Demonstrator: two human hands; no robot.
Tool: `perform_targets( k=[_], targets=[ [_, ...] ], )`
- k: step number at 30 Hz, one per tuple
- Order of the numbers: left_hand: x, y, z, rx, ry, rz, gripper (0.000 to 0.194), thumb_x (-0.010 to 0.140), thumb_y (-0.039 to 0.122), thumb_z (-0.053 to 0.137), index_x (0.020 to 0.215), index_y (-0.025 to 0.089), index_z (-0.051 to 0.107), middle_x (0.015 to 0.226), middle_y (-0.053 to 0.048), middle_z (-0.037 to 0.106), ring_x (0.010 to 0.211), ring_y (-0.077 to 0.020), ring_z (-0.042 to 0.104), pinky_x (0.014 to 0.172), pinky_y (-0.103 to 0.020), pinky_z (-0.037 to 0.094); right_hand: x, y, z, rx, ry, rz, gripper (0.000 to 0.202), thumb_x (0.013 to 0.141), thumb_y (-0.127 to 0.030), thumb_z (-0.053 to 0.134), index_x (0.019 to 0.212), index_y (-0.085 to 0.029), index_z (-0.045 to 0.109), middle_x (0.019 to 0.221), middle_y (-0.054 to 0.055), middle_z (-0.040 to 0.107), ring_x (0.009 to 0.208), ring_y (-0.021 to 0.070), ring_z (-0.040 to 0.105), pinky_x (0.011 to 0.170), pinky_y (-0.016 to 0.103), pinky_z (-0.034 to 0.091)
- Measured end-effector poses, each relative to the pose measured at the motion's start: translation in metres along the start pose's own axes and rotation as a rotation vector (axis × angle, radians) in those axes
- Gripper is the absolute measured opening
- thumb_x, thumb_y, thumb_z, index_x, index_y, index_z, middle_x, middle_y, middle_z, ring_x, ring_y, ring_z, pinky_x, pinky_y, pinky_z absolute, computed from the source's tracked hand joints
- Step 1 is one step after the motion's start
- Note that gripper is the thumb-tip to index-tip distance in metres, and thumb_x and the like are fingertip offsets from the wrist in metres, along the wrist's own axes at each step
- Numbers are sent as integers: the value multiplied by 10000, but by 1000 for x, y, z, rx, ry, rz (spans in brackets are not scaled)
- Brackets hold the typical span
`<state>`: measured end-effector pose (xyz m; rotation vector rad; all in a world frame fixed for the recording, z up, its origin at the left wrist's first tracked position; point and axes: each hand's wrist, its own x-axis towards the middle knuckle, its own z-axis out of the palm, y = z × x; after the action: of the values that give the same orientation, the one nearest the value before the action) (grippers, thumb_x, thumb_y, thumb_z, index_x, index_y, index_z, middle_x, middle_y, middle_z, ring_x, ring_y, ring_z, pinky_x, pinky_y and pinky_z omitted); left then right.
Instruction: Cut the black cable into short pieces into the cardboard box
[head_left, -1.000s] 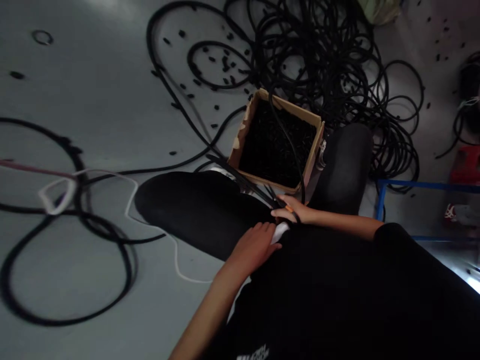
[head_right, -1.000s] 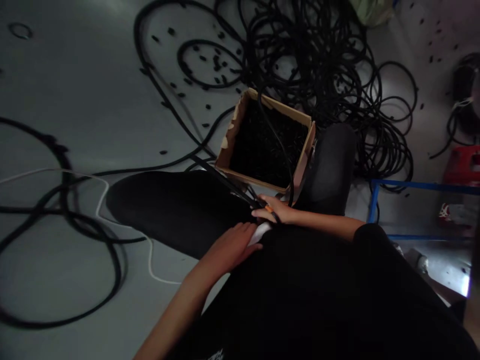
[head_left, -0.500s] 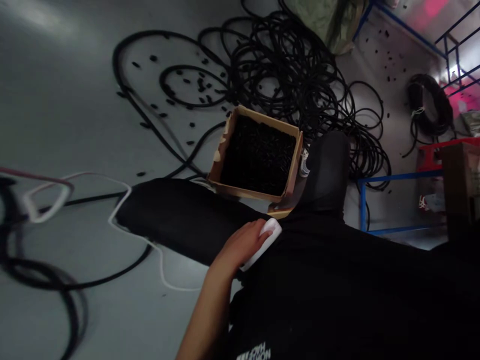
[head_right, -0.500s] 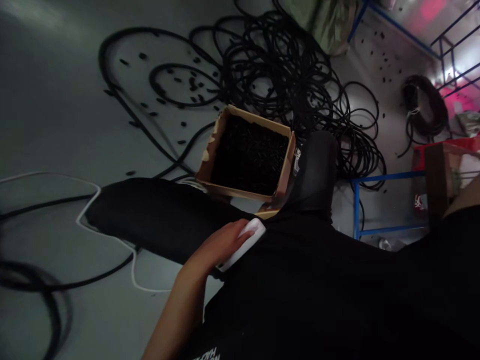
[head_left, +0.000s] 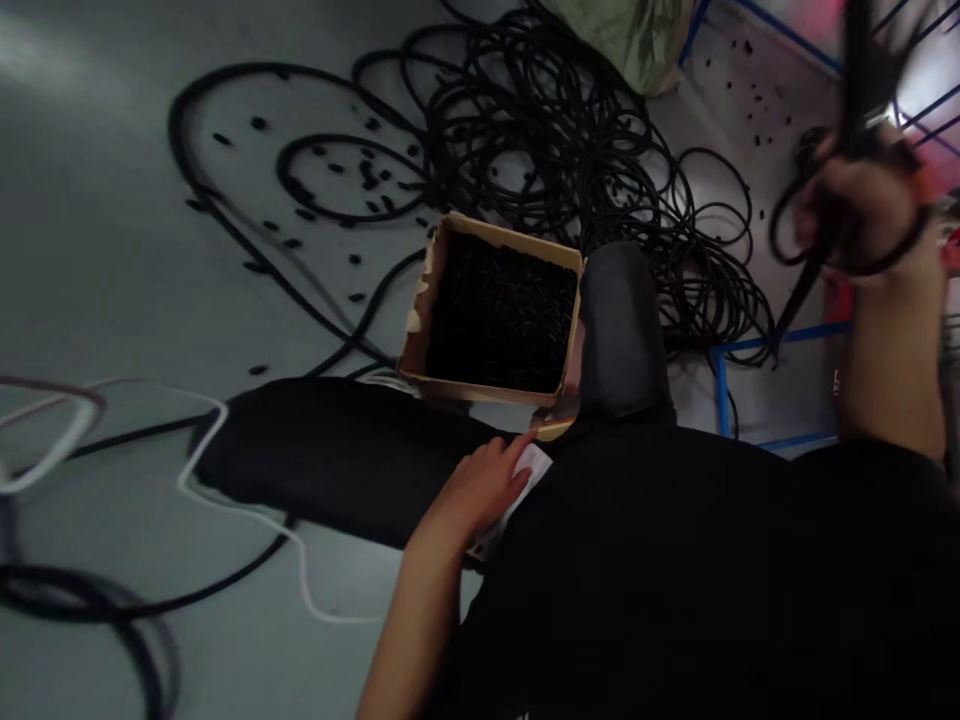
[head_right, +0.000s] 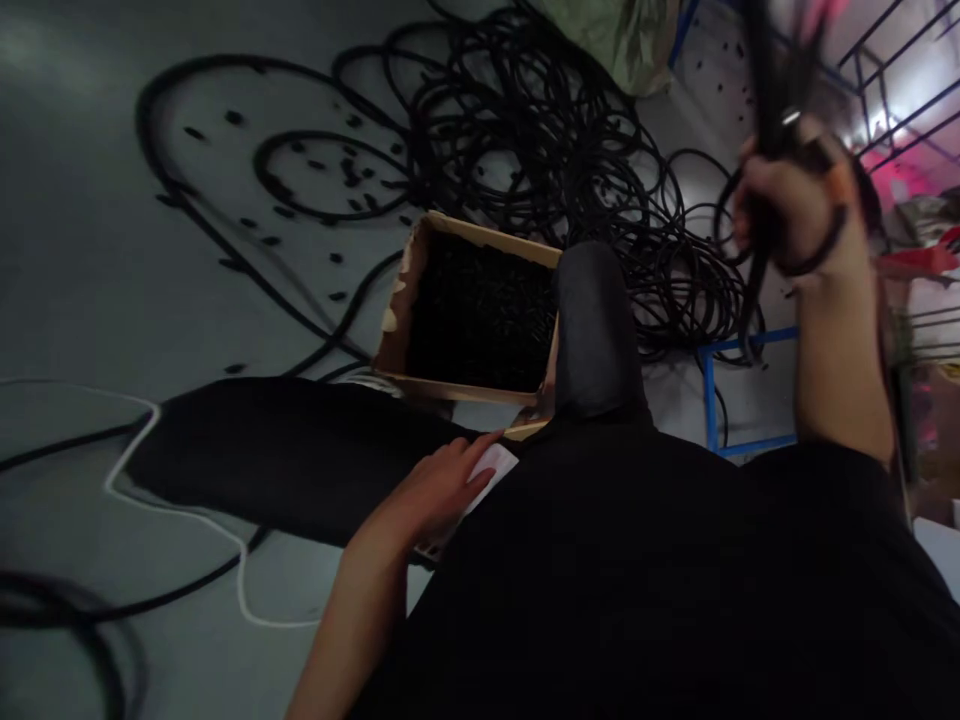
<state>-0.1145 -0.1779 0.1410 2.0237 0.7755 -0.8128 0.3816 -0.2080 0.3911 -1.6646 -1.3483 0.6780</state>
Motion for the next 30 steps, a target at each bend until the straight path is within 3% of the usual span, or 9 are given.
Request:
perform_targets(
  k=[2,5,10,14,17,19,23,26,30],
  targets=[
    [-3,-8,3,-47,1,6,665,1246,324,546,1892,228,668,1575,-260,833,1407,-458,865,1275,-589,643,-2,8,35,109,-11,228,374,1178,-124,330,807,-144,375,783,-128,696,687,-43,657,671,448,323],
    [-13,-17,9,-121,1,-12,523,1226,329,582,1705,254,781,1509,-216,857,1354,-419,890,1247,-545,661,-3,24,91,279,-89,394,334,1213,-114,335,991,-161,581,738,-140,713,613,-26,659,635,314,336],
    [-25,-23,24,-181,-43,-39,495,1225,342,541,1630,177,773,1508,-254,851,1414,-448,856,1281,-561,652,-7,63,159,437,-317,383,81,1232,-202,707,1174,-201,652,789,-147,717,600,38,688,642,180,491],
    [-12,-34,20,-324,153,28,609,1159,455,629,1667,134,735,1613,-295,831,1564,-505,750,1421,-671,565,-18,103,238,555,-410,400,401,1136,-493,927,1184,-241,619,801,-126,650,600,81,660,612,211,556],
    [15,-43,-10,-742,467,98,722,1163,728,661,1653,201,713,1684,-264,823,1615,-461,746,1465,-662,534,-34,122,306,615,-429,445,511,1083,-550,986,1206,-260,584,880,-89,664,674,104,671,618,234,577],
    [39,-45,-41,-1120,632,113,803,1151,898,630,1591,232,723,1613,-242,858,1555,-435,800,1356,-600,620,-46,128,342,601,-508,479,549,1055,-534,1028,1198,-267,569,894,-86,649,699,113,670,640,247,589],
    [90,-52,-104,-1567,794,128,654,1096,905,763,1311,287,751,1233,-125,905,1288,-334,871,1095,-439,682,-75,129,387,613,-588,601,555,1086,-530,1019,1225,-284,541,870,-92,636,725,143,674,668,272,580],
    [118,-65,-135,-1577,809,137,552,1106,852,769,1262,323,756,917,-39,751,1039,-290,833,867,-380,620,-98,128,410,629,-587,710,543,1087,-460,1019,1283,-283,545,930,-84,650,774,154,693,700,281,587],
    [134,-80,-163,-1487,788,102,504,1185,816,710,1240,316,740,812,-13,599,876,-267,729,706,-360,479,-112,132,423,618,-596,764,533,1047,-279,1035,1344,-265,592,1003,-77,682,862,153,706,789,278,614]
  ],
)
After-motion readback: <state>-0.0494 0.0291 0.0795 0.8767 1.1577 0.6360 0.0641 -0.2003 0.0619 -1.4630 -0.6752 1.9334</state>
